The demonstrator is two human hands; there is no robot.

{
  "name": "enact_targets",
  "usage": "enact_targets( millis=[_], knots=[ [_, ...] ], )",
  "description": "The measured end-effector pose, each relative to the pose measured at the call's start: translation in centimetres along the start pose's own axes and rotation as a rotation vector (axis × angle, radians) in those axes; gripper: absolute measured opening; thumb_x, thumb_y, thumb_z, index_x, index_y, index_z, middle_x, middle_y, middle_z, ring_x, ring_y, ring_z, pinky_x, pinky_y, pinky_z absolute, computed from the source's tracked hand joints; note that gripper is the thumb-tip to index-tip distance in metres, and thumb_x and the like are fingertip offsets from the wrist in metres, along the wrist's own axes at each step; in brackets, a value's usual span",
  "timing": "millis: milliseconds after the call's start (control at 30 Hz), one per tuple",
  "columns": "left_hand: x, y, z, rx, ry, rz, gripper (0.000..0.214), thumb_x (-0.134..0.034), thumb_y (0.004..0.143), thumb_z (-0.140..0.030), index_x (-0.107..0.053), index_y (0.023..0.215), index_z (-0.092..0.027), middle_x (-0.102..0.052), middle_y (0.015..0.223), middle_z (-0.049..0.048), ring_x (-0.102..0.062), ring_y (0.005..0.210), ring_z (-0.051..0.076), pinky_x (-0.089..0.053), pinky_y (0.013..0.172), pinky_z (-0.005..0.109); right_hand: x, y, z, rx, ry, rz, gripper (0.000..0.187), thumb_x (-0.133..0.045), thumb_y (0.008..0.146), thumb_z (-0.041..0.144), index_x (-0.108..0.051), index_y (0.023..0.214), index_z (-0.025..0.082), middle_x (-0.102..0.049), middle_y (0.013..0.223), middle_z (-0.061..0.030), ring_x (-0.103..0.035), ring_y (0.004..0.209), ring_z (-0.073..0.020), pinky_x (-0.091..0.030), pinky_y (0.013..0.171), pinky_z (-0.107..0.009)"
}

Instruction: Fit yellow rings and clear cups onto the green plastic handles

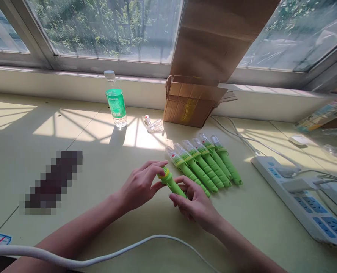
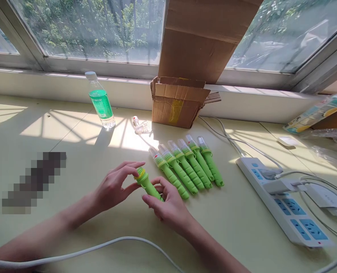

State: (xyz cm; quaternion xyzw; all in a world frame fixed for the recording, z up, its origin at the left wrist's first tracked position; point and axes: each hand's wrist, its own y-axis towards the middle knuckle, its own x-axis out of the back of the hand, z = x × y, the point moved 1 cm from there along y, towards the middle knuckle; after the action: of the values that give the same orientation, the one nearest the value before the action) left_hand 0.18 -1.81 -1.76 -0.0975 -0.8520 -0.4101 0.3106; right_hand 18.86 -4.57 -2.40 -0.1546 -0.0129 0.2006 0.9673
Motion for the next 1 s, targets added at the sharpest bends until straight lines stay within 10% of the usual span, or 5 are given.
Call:
enact_targets(
  millis=[300, 633, 833, 1000],
  knots=[
    [0.2, 0.1, -0.4, -0.057, 0.018, -0.07, 0.017, -0.06, 0.081, -0.011, -0.051, 0.093, -0.017, -0.064, 0.117, 0.0135, -0.061, 0.11, 0.021, -0.057, 0.083, 0.035, 0.7, 0.2, 0.8, 0.135, -0.057, 0.035, 0.031, -0.058, 0.084, 0.046, -0.06, 0.079, 0.016, -0.052, 0.064, 0.0014, -0.047, 0.049, -0.0086, -0.038, 0.045, -0.022],
    [0.6, 0.4, -0.3, -0.079, -0.014, -0.043, 0.021, -0.065, 0.081, -0.016, -0.05, 0.095, -0.017, -0.063, 0.119, 0.0131, -0.059, 0.11, 0.02, -0.056, 0.086, 0.035, 0.9, 0.0, -0.1, -0.008, 0.076, 0.016, 0.032, -0.07, 0.077, 0.039, -0.05, 0.095, 0.023, -0.055, 0.065, 0.0069, -0.031, 0.031, -0.0023, -0.021, 0.029, -0.016],
    [0.9, 0.4, -0.2, -0.117, 0.032, -0.034, 0.018, -0.065, 0.081, -0.018, -0.05, 0.093, -0.018, -0.065, 0.117, 0.0124, -0.061, 0.107, 0.021, -0.056, 0.084, 0.035, 1.1, 0.3, 0.9, 0.147, -0.074, 0.075, 0.03, -0.056, 0.086, 0.043, -0.06, 0.076, 0.016, -0.054, 0.066, 0.001, -0.049, 0.052, -0.0088, -0.04, 0.049, -0.022],
    [0.7, 0.2, 0.1, -0.114, 0.052, 0.033, 0.025, -0.067, 0.08, -0.026, -0.049, 0.096, -0.017, -0.062, 0.121, 0.0147, -0.058, 0.112, 0.024, -0.057, 0.084, 0.038, 1.1, 0.1, 0.4, 0.058, -0.022, 0.079, 0.029, -0.052, 0.088, 0.046, -0.057, 0.085, 0.018, -0.052, 0.06, 0.0038, -0.038, 0.042, -0.0058, -0.028, 0.038, -0.019]
  ],
)
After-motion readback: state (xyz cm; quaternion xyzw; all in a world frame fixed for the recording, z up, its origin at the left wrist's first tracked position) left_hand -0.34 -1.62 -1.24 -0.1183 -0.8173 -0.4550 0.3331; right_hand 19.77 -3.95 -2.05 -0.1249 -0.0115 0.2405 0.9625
